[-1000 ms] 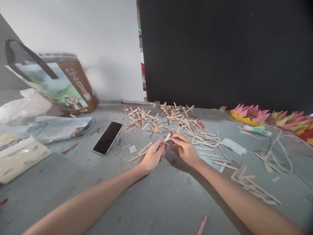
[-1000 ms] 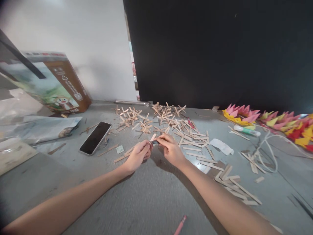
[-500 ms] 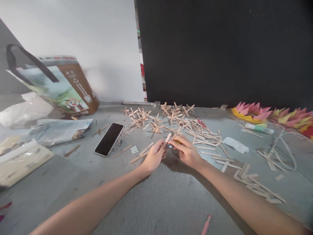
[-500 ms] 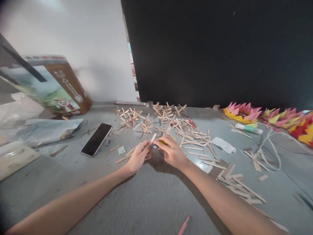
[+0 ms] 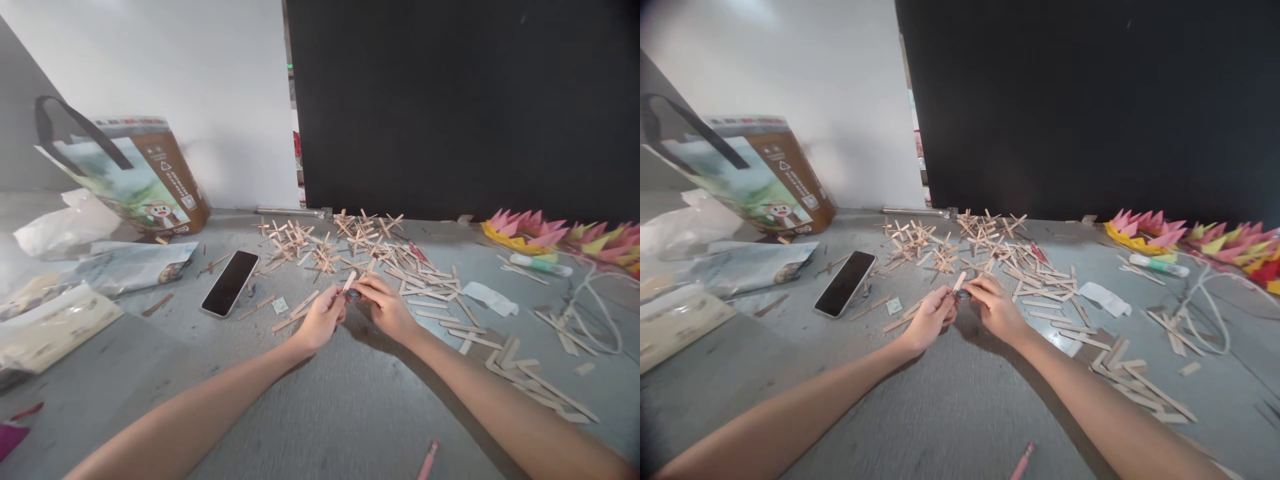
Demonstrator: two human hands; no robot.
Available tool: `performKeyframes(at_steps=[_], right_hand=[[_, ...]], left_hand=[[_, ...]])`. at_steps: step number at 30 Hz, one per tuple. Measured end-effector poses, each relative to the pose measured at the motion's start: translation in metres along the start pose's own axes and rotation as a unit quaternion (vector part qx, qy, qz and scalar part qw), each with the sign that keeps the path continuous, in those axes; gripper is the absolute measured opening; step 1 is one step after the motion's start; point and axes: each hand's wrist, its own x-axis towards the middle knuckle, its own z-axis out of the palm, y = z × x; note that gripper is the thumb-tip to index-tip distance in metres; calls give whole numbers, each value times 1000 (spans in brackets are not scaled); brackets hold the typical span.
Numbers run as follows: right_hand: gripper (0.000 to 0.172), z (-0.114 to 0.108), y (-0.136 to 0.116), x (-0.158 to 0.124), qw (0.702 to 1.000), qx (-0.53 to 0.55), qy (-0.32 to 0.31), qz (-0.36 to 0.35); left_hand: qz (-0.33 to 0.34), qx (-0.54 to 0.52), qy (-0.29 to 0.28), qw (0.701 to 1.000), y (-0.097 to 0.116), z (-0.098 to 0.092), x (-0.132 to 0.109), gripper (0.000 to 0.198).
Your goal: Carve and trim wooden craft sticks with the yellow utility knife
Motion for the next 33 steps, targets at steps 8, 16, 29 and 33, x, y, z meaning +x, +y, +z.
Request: performKeyframes(at_steps=[8,16,29,33], right_hand=[[57,1,2,-2,1000,3,0,9],[59,-1,1,-1,1000,13,-4,5],[57,1,3,-1,999,33,-8,3],[56,-1,1,0,999,38,-11,7]], left_hand=[[2,-1,-3,1000,-2,-1,0,33],[-4,14,-1,1000,0,-2,-1,40],[5,8,2,1000,-2,-3,0,40],[10,13,9,1000,1,-2,-1,41]])
